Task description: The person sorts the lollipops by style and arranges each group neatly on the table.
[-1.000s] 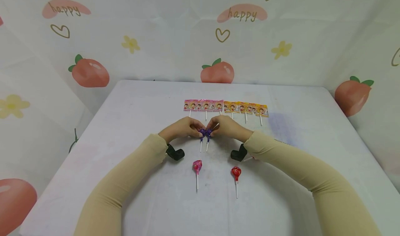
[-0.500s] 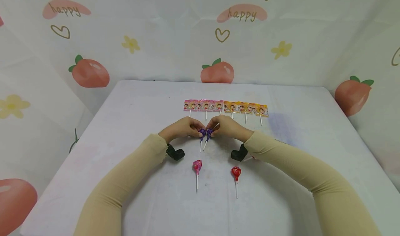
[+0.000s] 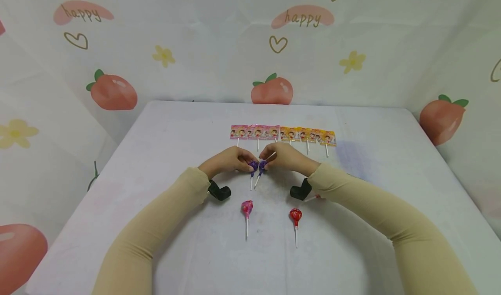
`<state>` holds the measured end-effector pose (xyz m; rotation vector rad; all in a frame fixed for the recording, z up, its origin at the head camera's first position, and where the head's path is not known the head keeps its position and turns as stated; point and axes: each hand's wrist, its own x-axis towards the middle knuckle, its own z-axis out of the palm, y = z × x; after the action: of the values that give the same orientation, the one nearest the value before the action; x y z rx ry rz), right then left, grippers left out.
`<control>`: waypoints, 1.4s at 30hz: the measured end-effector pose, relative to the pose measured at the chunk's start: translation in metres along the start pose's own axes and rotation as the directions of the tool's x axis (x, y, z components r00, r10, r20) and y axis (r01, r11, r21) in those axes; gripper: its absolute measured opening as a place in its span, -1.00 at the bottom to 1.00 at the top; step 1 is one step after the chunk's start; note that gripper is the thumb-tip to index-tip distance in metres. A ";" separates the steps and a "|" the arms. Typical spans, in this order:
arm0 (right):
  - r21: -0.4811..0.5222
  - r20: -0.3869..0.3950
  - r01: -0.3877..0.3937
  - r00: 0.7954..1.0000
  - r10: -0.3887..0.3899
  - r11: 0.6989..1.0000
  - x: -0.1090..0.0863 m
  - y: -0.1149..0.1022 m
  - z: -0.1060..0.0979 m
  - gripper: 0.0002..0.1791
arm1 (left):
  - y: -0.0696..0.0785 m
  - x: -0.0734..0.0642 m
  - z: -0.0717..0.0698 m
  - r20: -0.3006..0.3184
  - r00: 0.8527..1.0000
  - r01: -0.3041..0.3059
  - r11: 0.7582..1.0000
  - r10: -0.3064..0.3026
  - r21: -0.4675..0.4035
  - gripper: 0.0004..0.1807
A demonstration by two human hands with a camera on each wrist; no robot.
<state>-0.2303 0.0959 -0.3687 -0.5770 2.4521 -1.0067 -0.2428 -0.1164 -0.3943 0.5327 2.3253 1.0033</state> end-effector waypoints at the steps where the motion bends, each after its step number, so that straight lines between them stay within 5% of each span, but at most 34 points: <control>1: 0.004 -0.005 0.002 1.000 -0.002 1.000 0.000 0.000 -0.002 -0.68 | 0.000 0.000 0.000 0.000 1.000 0.002 1.000 -0.002 0.000 -0.70; 10: 0.088 -0.103 0.020 0.995 -0.011 0.996 -0.025 -0.013 -0.040 -0.63 | -0.001 0.000 0.000 -0.001 1.000 -0.005 1.000 0.005 0.009 -0.70; 20: 0.168 -0.263 0.117 0.962 -0.070 0.979 -0.075 -0.009 -0.073 -0.58 | -0.002 0.000 0.000 -0.010 1.000 -0.007 1.000 0.007 0.022 -0.70; 32: 0.243 -0.321 0.254 0.932 -0.170 0.936 -0.118 0.032 -0.048 -0.24 | -0.001 0.000 0.001 -0.009 1.000 -0.023 0.999 0.023 0.022 -0.69; 42: 0.180 -0.251 0.223 0.952 -0.175 0.958 -0.141 0.072 -0.018 -0.28 | -0.002 0.001 0.001 -0.009 1.000 -0.028 0.999 0.028 0.024 -0.69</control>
<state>-0.1386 0.2266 -0.3783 -0.6810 2.4787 -1.4676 -0.2435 -0.1167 -0.3969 0.5724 2.3470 0.9941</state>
